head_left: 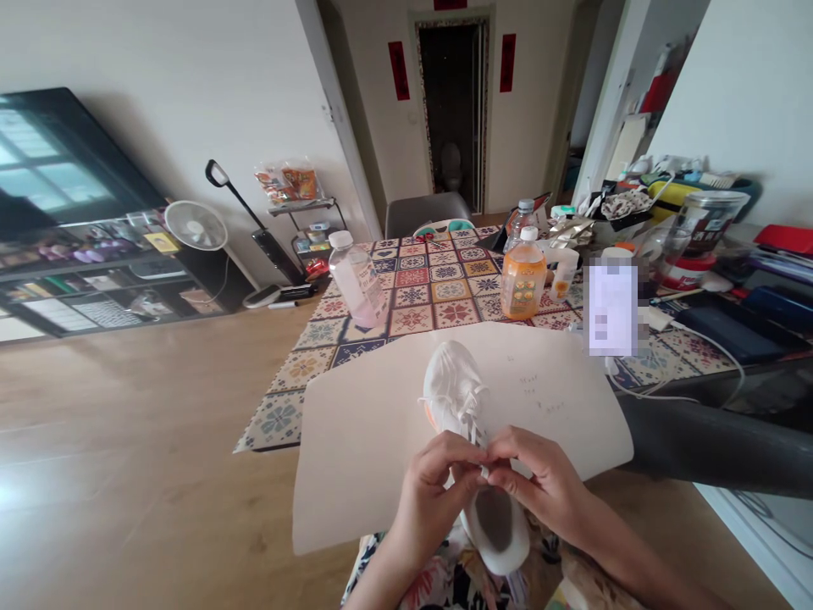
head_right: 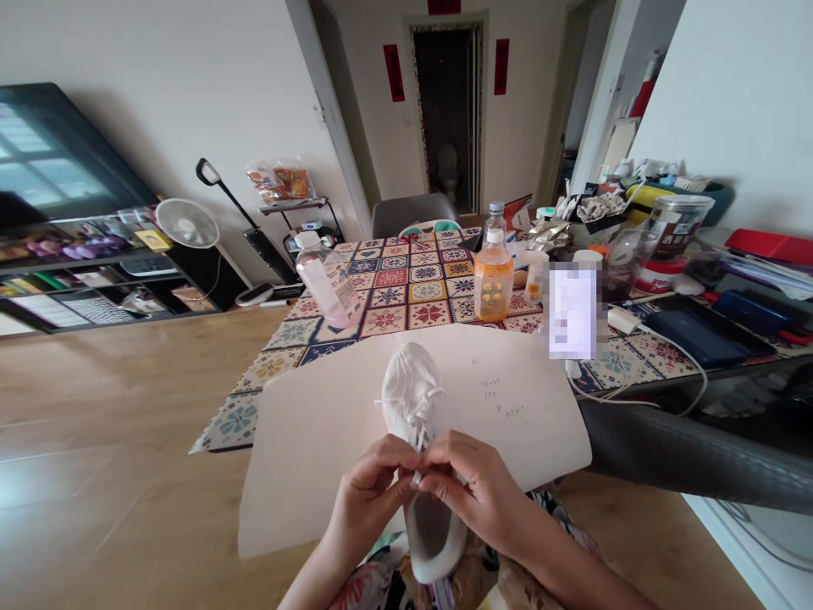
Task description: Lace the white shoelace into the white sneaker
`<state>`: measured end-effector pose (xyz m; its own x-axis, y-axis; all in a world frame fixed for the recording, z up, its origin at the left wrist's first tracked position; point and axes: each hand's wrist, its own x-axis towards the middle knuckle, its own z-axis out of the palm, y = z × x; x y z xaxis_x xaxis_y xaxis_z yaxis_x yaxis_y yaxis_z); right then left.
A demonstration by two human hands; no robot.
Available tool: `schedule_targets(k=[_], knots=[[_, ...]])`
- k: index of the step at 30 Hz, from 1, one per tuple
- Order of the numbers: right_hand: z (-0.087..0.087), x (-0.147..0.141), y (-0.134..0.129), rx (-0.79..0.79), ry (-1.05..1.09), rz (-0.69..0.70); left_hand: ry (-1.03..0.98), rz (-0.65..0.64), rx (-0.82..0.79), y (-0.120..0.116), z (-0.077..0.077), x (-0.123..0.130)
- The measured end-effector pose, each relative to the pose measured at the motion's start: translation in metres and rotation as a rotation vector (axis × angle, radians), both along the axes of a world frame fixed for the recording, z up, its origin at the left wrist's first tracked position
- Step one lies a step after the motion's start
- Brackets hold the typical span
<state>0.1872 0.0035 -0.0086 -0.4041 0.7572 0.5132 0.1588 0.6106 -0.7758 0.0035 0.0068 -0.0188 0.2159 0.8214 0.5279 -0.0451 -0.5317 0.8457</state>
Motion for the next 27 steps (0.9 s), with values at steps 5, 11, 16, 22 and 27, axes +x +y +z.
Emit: schedule_targets(k=[5,11,16,22,27], knots=[[0.001,0.0,-0.004,0.024,-0.01,-0.032,0.04,0.059,-0.038,-0.003,0.001,0.001],[-0.006,-0.002,-0.008,-0.064,0.061,-0.127,0.135,0.067,0.099,-0.003,0.008,0.001],[-0.012,-0.007,-0.008,-0.199,0.126,-0.192,0.143,0.064,0.154,-0.004,0.011,0.002],[0.006,0.001,-0.008,-0.141,-0.041,-0.053,0.104,0.07,0.015,-0.004,0.003,-0.001],[0.01,0.001,-0.01,-0.025,-0.087,-0.062,0.095,0.067,0.04,-0.001,0.003,-0.002]])
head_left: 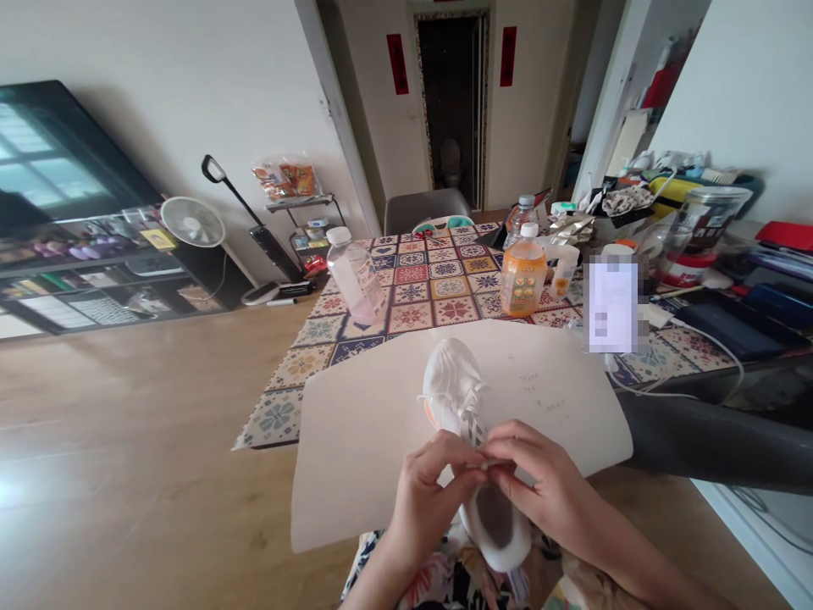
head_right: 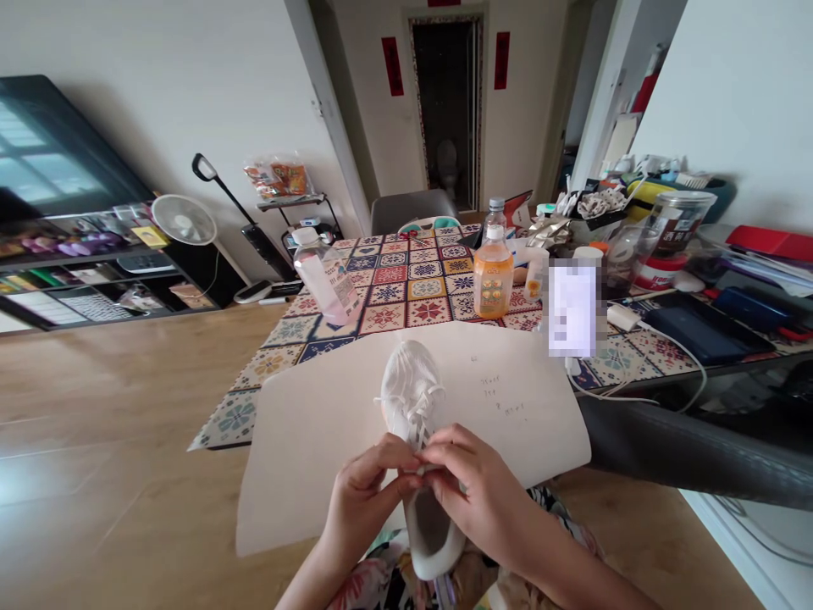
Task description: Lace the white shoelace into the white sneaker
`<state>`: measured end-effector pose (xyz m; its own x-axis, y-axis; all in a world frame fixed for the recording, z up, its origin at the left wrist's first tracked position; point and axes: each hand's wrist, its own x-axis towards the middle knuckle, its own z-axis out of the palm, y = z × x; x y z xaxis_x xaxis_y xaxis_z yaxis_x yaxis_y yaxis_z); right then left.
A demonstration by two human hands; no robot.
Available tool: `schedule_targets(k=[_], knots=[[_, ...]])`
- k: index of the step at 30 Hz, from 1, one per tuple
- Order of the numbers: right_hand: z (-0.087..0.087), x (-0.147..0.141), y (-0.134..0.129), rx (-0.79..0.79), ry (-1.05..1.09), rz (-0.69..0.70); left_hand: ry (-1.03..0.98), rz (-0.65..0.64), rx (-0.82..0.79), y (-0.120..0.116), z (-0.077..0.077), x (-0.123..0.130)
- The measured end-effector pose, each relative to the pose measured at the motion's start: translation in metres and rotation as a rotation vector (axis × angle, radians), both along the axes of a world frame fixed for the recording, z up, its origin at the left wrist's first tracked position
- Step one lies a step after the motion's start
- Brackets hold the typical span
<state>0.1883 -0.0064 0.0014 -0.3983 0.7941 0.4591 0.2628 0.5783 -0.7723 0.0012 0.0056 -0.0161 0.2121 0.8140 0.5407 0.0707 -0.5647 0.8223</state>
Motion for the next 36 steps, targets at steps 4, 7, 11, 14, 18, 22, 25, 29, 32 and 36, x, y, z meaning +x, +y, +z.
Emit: schedule_targets(k=[4,7,11,14,18,22,25,29,32,36], knots=[[-0.006,-0.002,0.003,0.105,-0.027,-0.097,0.045,0.023,0.126,0.0,0.005,0.001],[-0.007,-0.002,0.005,0.145,-0.072,-0.125,0.073,0.054,0.185,-0.001,0.009,0.001],[-0.004,0.002,0.006,-0.031,-0.034,-0.033,0.069,0.065,0.18,-0.001,0.009,0.001],[-0.002,0.004,0.004,-0.182,-0.014,0.088,0.065,0.057,0.11,0.0,0.007,0.0],[-0.003,0.003,0.003,-0.006,-0.115,0.035,0.067,0.054,0.01,0.0,0.005,0.0],[-0.005,-0.002,0.004,0.506,-0.243,-0.083,0.085,0.058,-0.083,-0.001,0.007,0.001],[-0.004,-0.003,0.003,0.702,-0.33,-0.074,0.073,0.037,-0.114,0.0,0.009,0.0],[0.003,0.005,0.002,0.617,-0.258,-0.02,-0.014,0.0,-0.176,0.005,0.004,-0.002],[0.006,0.015,0.004,0.501,-0.187,0.085,-0.091,0.074,-0.242,0.011,-0.004,-0.002],[0.01,0.027,0.009,0.367,-0.195,0.232,-0.124,0.24,-0.279,0.018,-0.01,0.0]])
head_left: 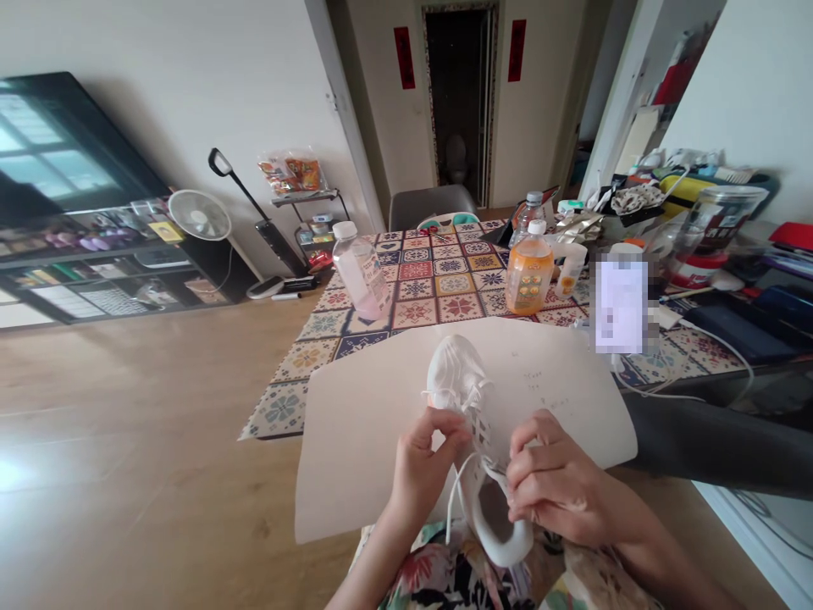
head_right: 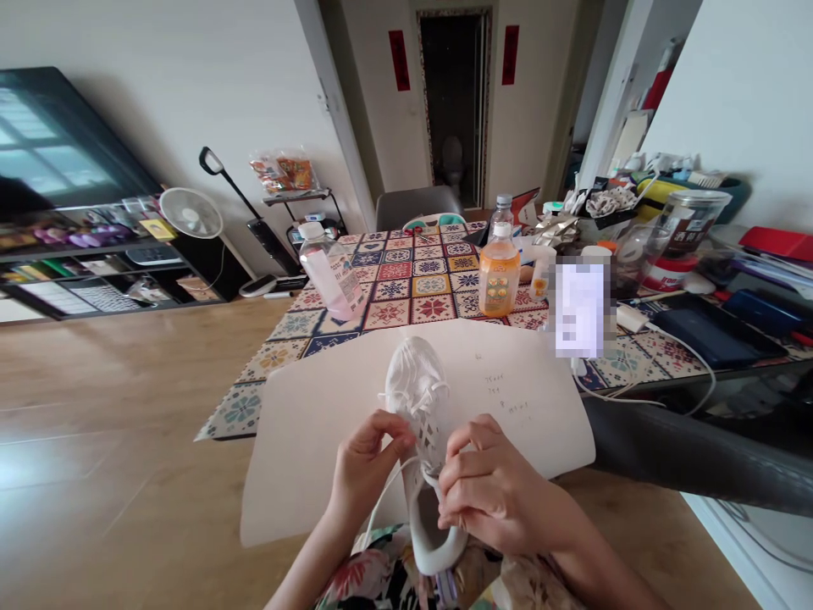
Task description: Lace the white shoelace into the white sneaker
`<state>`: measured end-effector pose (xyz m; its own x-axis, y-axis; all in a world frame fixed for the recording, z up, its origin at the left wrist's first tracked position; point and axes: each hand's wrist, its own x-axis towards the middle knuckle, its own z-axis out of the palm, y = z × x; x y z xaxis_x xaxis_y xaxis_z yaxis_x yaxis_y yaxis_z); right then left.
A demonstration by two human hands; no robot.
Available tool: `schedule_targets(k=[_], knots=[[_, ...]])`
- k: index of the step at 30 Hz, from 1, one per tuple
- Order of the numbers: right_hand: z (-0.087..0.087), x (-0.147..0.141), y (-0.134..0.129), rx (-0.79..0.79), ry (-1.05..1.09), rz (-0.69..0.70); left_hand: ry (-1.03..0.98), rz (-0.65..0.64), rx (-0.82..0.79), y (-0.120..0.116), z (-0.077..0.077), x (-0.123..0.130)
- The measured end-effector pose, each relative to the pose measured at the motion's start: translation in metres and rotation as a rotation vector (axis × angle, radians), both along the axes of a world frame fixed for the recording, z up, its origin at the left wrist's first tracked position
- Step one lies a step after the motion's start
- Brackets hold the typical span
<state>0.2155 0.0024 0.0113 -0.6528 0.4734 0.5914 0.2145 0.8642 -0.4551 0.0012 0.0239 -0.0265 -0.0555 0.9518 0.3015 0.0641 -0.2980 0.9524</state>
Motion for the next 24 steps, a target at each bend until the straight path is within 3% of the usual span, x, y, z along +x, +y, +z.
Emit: schedule_targets(k=[6,16,20,24], knots=[[0.002,0.002,0.002,-0.096,-0.036,0.107,-0.008,0.063,0.028,0.008,0.003,0.004],[0.002,-0.002,0.003,-0.084,-0.073,0.165,0.011,0.131,0.034,0.012,-0.002,0.006],[0.003,-0.005,-0.002,-0.026,-0.075,0.062,0.098,0.046,0.056,0.011,-0.002,-0.007],[-0.001,-0.009,-0.005,0.033,-0.12,-0.141,0.219,-0.023,0.262,0.006,0.005,-0.027]])
